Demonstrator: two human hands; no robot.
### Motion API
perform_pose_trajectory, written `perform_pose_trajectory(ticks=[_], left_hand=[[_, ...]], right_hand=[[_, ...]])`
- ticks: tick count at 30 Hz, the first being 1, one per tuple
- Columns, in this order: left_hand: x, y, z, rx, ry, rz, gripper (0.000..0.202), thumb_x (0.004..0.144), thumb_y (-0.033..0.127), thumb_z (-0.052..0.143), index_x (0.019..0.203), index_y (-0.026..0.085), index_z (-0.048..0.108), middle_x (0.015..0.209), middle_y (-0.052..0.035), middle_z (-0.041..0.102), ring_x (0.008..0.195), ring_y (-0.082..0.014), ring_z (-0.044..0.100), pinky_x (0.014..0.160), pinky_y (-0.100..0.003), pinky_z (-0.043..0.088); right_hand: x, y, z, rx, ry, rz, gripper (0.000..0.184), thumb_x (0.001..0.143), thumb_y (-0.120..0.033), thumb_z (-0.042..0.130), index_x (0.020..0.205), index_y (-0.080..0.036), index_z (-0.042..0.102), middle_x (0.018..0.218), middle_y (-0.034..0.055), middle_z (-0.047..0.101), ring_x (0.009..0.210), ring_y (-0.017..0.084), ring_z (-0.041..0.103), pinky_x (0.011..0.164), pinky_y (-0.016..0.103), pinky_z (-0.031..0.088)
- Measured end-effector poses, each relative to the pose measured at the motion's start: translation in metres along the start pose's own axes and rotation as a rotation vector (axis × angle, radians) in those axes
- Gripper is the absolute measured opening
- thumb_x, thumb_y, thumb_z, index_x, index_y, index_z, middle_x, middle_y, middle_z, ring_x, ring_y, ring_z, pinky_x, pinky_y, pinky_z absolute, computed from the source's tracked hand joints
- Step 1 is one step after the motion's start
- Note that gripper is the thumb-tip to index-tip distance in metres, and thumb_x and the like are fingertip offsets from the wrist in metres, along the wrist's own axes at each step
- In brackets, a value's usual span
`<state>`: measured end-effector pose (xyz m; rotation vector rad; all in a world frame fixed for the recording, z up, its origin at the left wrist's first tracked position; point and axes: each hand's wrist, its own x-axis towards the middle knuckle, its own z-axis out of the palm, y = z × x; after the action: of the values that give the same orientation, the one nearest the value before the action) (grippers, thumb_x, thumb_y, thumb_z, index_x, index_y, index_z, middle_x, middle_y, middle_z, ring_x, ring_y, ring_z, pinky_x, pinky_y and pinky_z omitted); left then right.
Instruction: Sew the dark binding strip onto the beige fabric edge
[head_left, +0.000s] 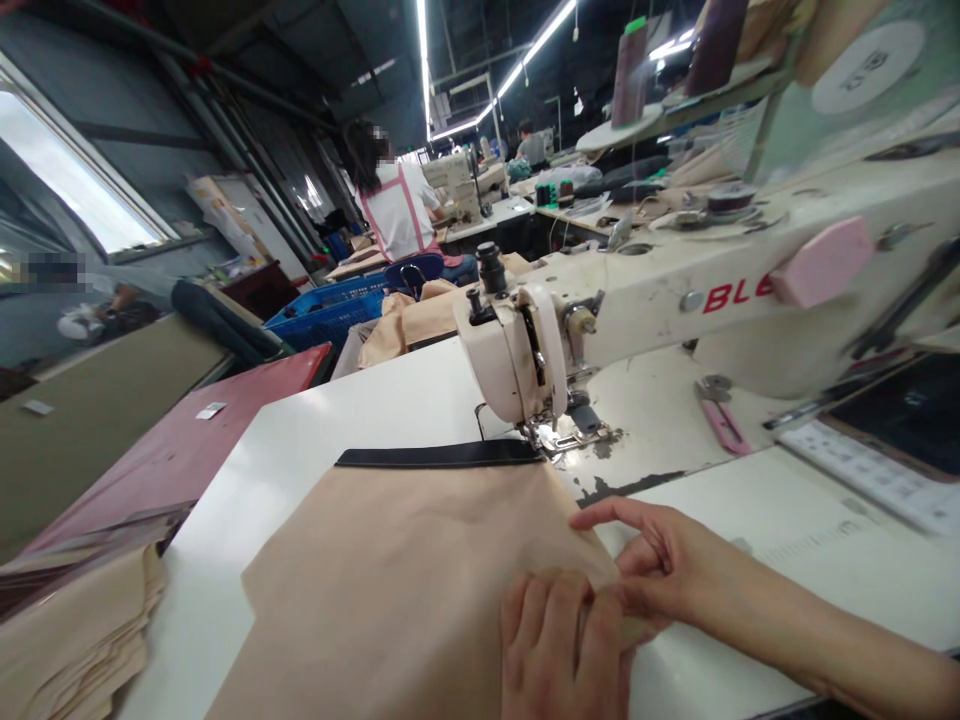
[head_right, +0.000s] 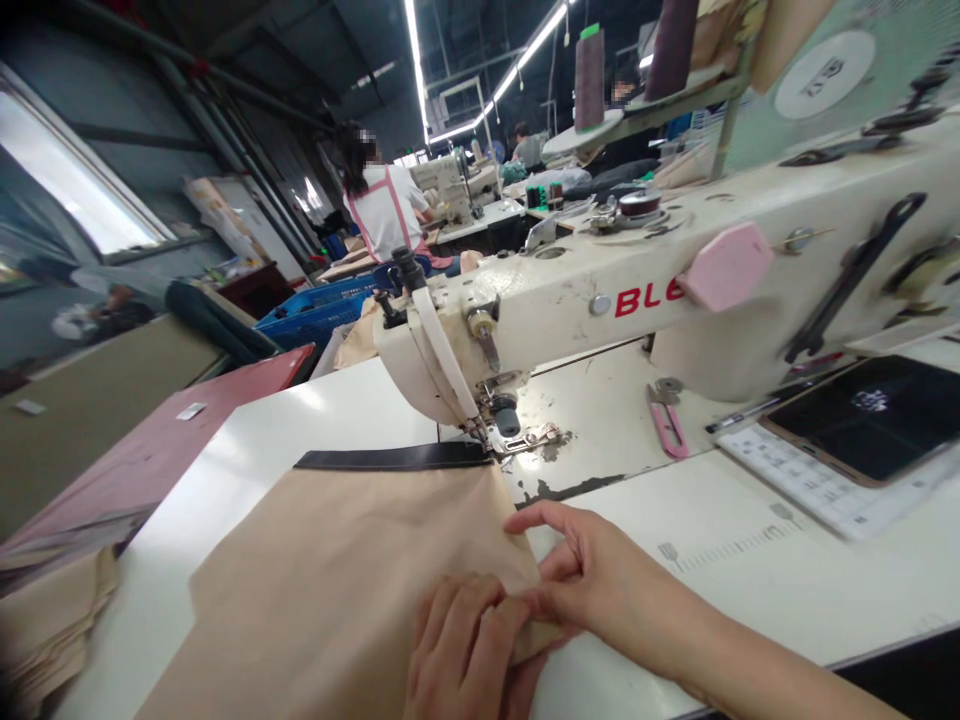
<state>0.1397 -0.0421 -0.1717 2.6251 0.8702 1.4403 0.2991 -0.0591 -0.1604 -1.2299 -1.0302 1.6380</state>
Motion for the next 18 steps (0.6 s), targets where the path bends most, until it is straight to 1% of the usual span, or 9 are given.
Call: perform_pose_trajectory(ticks=[4,7,8,10,11,13,14,16,18], left_hand=[[0.007,0.001,-0.002,-0.011,0.132,0.061,0.028,0.091,0.012,0.040,0.070,0.016,0.058,0.065,-0.0027,0.058,0.063,-0.0137,0.056,0.070,-0.028,0.044],[0.009,0.003,0.000,-0.094,0.200,0.081,0.031,0.090,0.009,0.042,0.063,0.016,0.055,0.056,0.0012,0.055,0.056,-0.0100,0.056,0.072,-0.026,0.047],[0.008,0.003,0.001,-0.114,0.228,0.054,0.033,0.090,0.008,0.042,0.061,0.017,0.054,0.054,0.0023,0.054,0.055,-0.0092,0.056,0.075,-0.026,0.048],[0.004,0.004,0.005,-0.134,0.248,-0.007,0.034,0.090,0.007,0.042,0.059,0.017,0.054,0.053,0.0032,0.054,0.055,-0.0084,0.056,0.083,-0.029,0.049],[0.002,0.003,0.006,-0.137,0.247,-0.019,0.034,0.089,0.007,0.043,0.059,0.017,0.054,0.053,0.0032,0.054,0.055,-0.0083,0.057,0.082,-0.029,0.049],[0.000,-0.001,0.005,-0.142,0.238,0.005,0.034,0.089,0.008,0.043,0.057,0.016,0.052,0.052,0.0028,0.054,0.052,-0.0077,0.055,0.067,-0.022,0.050],[0.002,-0.005,0.003,-0.157,0.201,0.053,0.037,0.090,0.010,0.042,0.055,0.016,0.051,0.050,0.0027,0.053,0.048,-0.0073,0.053,0.056,-0.018,0.047],[0.012,-0.016,-0.006,-0.198,0.000,0.169,0.041,0.093,0.018,0.039,0.053,0.016,0.048,0.048,0.0024,0.052,0.044,-0.0082,0.050,0.041,-0.017,0.038],[0.029,-0.031,-0.017,-0.168,-0.291,0.165,0.040,0.095,0.028,0.039,0.060,0.018,0.054,0.055,0.0006,0.057,0.050,-0.0116,0.055,0.045,-0.021,0.044]], right_hand=[[0.001,0.002,0.001,-0.036,0.016,-0.016,0.055,0.067,-0.029,0.068,0.115,-0.014,0.044,0.046,-0.0119,0.043,0.037,0.007,0.036,0.042,0.017,0.033],[-0.013,-0.001,0.003,-0.129,0.099,-0.078,0.044,0.076,-0.032,0.060,0.116,-0.017,0.047,0.063,-0.0025,0.057,0.056,0.014,0.055,0.057,0.026,0.047],[-0.019,-0.003,0.003,-0.250,0.143,-0.151,0.038,0.080,-0.028,0.056,0.117,-0.020,0.049,0.082,0.0032,0.062,0.075,0.017,0.060,0.071,0.030,0.049],[-0.031,-0.008,0.003,-0.623,0.204,-0.415,0.029,0.084,-0.021,0.054,0.113,-0.027,0.055,0.116,0.0055,0.055,0.107,0.020,0.052,0.092,0.032,0.042],[-0.035,-0.010,0.003,-0.830,0.188,-0.574,0.025,0.086,-0.018,0.054,0.109,-0.028,0.058,0.119,0.0046,0.054,0.111,0.019,0.050,0.096,0.031,0.040],[-0.037,-0.015,0.002,-1.091,0.082,-0.836,0.015,0.092,-0.020,0.050,0.100,-0.023,0.061,0.102,0.0054,0.062,0.099,0.017,0.057,0.088,0.026,0.046],[-0.036,-0.018,0.002,-1.120,0.013,-0.900,0.019,0.095,-0.022,0.043,0.096,-0.020,0.062,0.090,0.0055,0.064,0.089,0.017,0.060,0.083,0.025,0.049],[-0.030,-0.020,0.001,-1.156,-0.076,-0.956,0.040,0.100,-0.024,0.025,0.090,-0.016,0.063,0.077,0.0060,0.065,0.078,0.016,0.061,0.078,0.025,0.051],[-0.025,-0.017,-0.004,-1.218,-0.091,-1.022,0.050,0.101,-0.024,0.015,0.090,-0.015,0.063,0.076,0.0064,0.066,0.074,0.016,0.063,0.076,0.024,0.053]])
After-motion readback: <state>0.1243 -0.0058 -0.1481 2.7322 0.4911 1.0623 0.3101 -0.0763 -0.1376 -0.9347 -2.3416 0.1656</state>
